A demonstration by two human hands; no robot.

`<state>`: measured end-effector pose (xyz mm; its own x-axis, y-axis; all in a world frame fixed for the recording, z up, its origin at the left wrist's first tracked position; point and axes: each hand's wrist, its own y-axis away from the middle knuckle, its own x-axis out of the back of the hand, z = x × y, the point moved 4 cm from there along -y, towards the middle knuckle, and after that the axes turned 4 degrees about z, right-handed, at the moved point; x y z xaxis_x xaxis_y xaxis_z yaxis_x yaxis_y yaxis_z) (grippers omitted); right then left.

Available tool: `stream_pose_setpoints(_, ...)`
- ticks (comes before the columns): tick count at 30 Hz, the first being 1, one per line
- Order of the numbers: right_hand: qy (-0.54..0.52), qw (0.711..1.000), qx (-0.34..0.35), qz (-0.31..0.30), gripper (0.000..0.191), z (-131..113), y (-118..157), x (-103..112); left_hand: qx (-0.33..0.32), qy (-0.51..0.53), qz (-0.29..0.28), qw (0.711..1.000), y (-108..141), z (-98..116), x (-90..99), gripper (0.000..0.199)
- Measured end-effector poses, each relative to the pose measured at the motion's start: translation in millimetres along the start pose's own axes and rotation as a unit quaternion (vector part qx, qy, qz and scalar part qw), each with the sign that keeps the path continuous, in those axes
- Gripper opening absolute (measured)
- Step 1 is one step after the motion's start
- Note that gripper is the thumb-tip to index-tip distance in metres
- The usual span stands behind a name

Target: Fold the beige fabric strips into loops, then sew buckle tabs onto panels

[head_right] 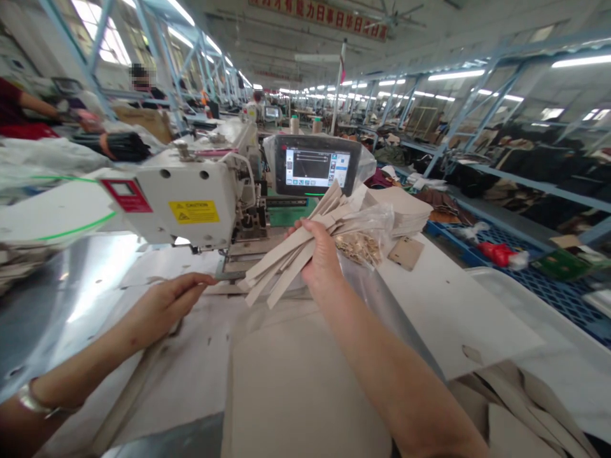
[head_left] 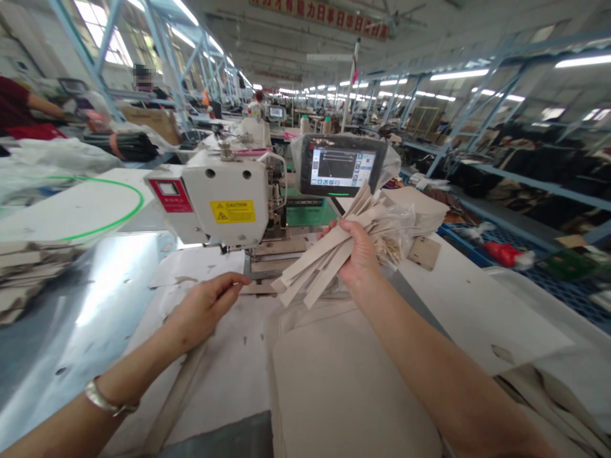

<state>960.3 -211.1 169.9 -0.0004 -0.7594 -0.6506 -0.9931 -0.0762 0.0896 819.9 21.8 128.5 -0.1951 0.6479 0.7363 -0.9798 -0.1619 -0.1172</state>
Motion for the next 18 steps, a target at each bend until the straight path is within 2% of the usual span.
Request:
stream_pose_setpoints(5,0.003,0.998,-0.052,-0.025,0.018,20,14,-4,-0.034,0.037,0.041,0.998,-13,31,13.7,0.043)
stream_pose_setpoints(8,0.021,0.992,-0.114,-0.048,0.019,33,30,-11,-0.037,0.078,0.154,0.984,-20,50,30.3,0.036)
stream_pose_setpoints(11,0.074,0.978,-0.159,-0.111,0.025,43,49,-20,-0.075,0.075,0.248,0.963,-22,72,44.5,0.026)
stream_pose_setpoints(14,0.086,0.969,-0.141,-0.186,0.038,50,68,-31,-0.122,0.072,0.291,0.946,-24,95,44.7,0.019)
stream_pose_setpoints(18,0.080,0.964,-0.093,-0.235,0.042,59,80,-42,-0.152,0.161,0.329,0.918,-34,114,31.5,0.018)
